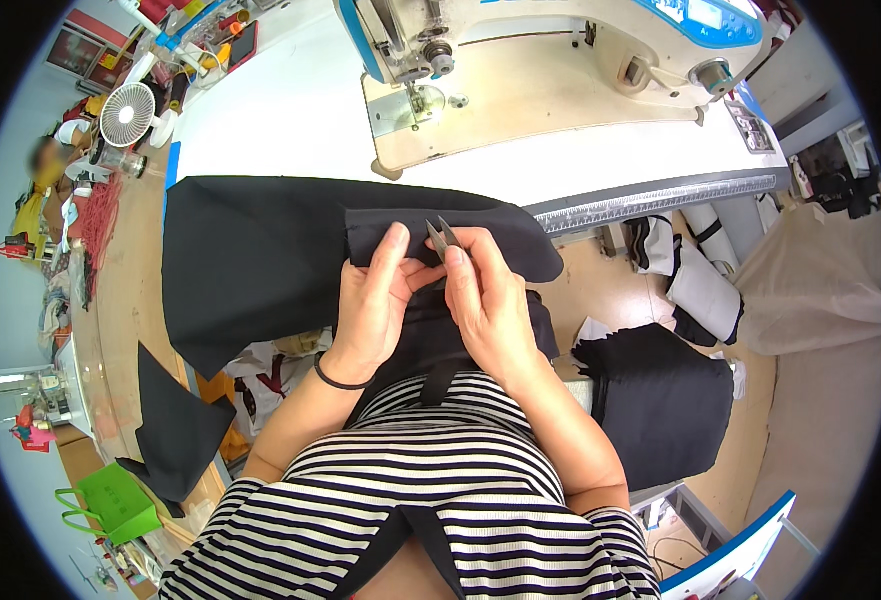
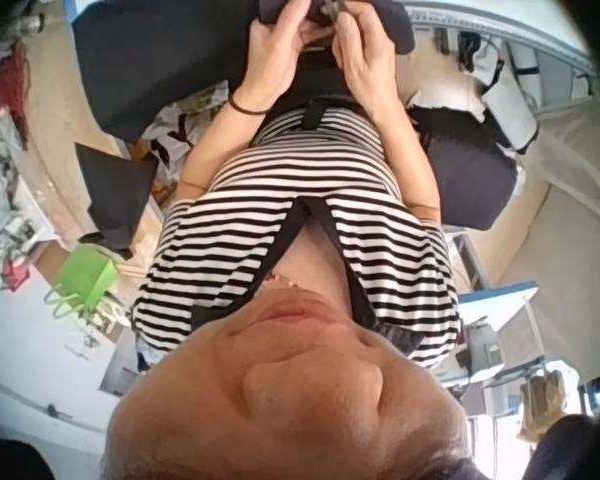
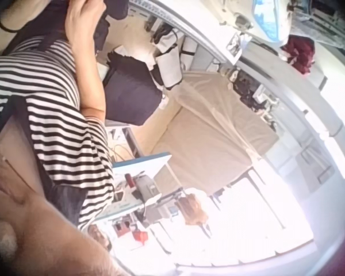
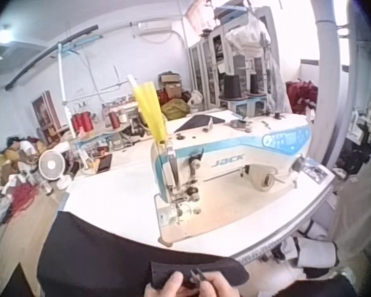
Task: The person uses small scissors to trim the edges of a black fabric piece on a sewing table. They repeatedly fold and reposition the fabric to access different edges, cutting small sections at a time. The fabric is handled one piece at a time, and the trimmed edges are left on the table.
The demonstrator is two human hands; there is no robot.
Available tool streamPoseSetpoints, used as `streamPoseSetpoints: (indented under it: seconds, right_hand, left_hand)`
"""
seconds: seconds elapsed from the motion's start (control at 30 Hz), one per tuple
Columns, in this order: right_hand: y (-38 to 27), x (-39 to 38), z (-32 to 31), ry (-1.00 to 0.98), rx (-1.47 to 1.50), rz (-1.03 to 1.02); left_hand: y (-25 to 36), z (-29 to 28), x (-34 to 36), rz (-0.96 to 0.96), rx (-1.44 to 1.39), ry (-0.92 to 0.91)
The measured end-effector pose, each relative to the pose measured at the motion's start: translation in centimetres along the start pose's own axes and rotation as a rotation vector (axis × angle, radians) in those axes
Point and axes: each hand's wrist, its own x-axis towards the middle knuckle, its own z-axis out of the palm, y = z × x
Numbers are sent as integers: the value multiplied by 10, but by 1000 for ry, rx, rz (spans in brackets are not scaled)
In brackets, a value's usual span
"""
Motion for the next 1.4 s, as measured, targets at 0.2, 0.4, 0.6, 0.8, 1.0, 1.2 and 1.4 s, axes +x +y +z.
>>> streamPoseSetpoints:
  seconds: [0.2,0.4,0.6,0.8,1.0,1.2,1.4]
  right_hand:
    - [9,1,4,22,320,-25]
    - [10,16,-23,176,683,-132]
    - [7,1,-7,94,125,-75]
    - [-3,-6,-1,-30,11,-6]
    - [-5,-5,-1,-44,-45,30]
    - [-6,-5,-1,-40,-54,25]
    - [-8,-5,-1,-47,-60,19]
  left_hand:
    - [-3,0,-1,-6,65,-6]
    - [-3,-7,1,20,9,34]
    - [4,9,-2,64,100,79]
    - [-3,-2,-5,132,249,18]
    - [-4,-2,-6,145,262,30]
    - [-4,-4,-5,161,265,36]
    - [-1,1,-6,170,224,30]
